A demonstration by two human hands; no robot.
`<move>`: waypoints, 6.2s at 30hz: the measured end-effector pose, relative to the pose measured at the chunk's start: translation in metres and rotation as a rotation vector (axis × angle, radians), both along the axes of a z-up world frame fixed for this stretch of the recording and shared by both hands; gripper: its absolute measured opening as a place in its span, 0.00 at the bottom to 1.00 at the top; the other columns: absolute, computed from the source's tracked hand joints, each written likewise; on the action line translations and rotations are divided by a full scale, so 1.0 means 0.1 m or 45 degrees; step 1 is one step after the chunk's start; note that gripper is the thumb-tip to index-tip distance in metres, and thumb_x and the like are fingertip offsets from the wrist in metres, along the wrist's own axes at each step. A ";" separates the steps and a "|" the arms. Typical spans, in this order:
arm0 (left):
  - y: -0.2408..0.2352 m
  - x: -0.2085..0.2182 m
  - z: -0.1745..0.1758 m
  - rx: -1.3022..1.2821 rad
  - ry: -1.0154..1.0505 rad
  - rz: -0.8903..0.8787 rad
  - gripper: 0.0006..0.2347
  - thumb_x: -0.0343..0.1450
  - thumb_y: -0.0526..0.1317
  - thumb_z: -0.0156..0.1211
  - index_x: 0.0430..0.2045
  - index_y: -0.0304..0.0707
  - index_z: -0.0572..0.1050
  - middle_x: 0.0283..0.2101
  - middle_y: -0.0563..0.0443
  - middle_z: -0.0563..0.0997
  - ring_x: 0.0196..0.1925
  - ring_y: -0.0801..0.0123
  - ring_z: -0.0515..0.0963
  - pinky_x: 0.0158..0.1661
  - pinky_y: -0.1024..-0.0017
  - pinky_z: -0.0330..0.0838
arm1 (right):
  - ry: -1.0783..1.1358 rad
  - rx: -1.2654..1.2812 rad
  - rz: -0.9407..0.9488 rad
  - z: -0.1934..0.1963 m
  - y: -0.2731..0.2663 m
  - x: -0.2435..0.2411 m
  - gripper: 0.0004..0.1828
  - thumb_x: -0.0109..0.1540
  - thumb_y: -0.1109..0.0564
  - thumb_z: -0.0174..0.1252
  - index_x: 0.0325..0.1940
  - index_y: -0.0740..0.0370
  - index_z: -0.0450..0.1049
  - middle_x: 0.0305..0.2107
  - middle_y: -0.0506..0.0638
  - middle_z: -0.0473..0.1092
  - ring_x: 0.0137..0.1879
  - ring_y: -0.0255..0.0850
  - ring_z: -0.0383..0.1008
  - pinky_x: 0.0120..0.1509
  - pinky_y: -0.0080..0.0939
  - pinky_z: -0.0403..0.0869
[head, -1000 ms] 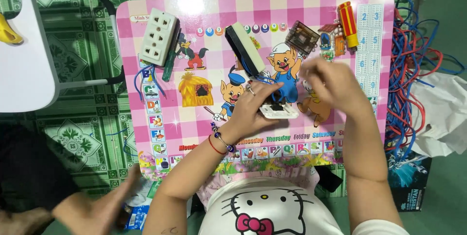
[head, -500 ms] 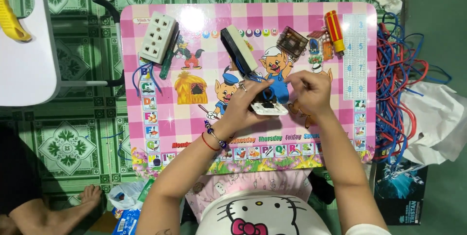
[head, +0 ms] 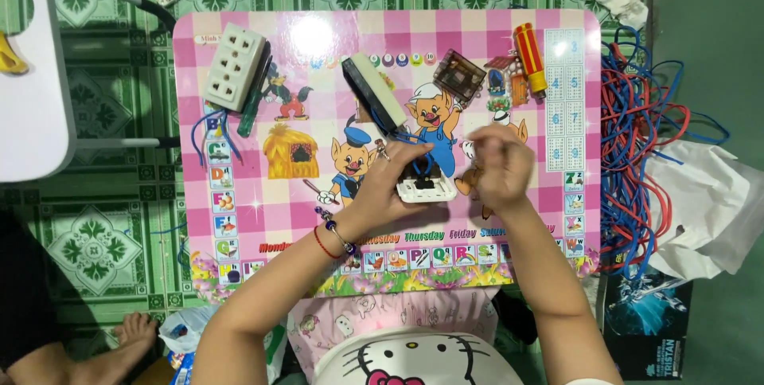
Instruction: The person uses a screwdriver to remove screws from a white electrical outlet, detaching the internal mechanism from the faceplate. They then flip the outlet over and continue to unscrew components from the back of the device.
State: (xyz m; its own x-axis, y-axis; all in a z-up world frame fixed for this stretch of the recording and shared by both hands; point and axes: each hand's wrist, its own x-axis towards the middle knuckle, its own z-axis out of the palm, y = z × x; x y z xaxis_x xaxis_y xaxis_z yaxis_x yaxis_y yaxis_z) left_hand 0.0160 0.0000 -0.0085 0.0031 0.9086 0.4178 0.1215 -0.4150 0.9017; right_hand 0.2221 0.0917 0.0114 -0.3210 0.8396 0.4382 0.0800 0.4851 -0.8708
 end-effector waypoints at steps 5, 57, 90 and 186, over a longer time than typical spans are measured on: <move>0.14 -0.06 0.10 -0.049 -0.003 -0.078 0.35 0.65 0.57 0.70 0.65 0.43 0.68 0.49 0.45 0.76 0.53 0.51 0.76 0.57 0.54 0.70 | -0.002 0.452 -0.251 0.15 0.19 0.20 0.27 0.75 0.45 0.33 0.41 0.64 0.74 0.26 0.50 0.68 0.29 0.40 0.67 0.36 0.36 0.69; 0.18 -0.36 0.14 0.058 0.278 -0.079 0.22 0.76 0.49 0.61 0.62 0.43 0.65 0.51 0.41 0.76 0.52 0.51 0.81 0.50 0.59 0.78 | -0.096 0.461 0.437 0.52 -0.44 -0.02 0.13 0.65 0.67 0.51 0.48 0.63 0.54 0.46 0.65 0.67 0.45 0.63 0.83 0.50 0.64 0.91; 0.20 -0.25 0.04 0.084 0.175 -0.027 0.27 0.66 0.46 0.72 0.60 0.44 0.72 0.44 0.46 0.77 0.48 0.50 0.80 0.50 0.55 0.78 | 0.012 0.650 0.345 0.34 -0.47 -0.03 0.08 0.65 0.58 0.55 0.33 0.61 0.66 0.35 0.64 0.74 0.40 0.63 0.81 0.42 0.66 0.84; 0.15 -0.31 0.11 0.076 0.389 -0.010 0.25 0.76 0.50 0.63 0.66 0.44 0.63 0.54 0.41 0.75 0.53 0.52 0.82 0.45 0.63 0.78 | -0.359 0.172 0.195 0.33 -0.64 0.15 0.18 0.69 0.46 0.47 0.35 0.63 0.67 0.35 0.60 0.73 0.27 0.43 0.71 0.31 0.41 0.70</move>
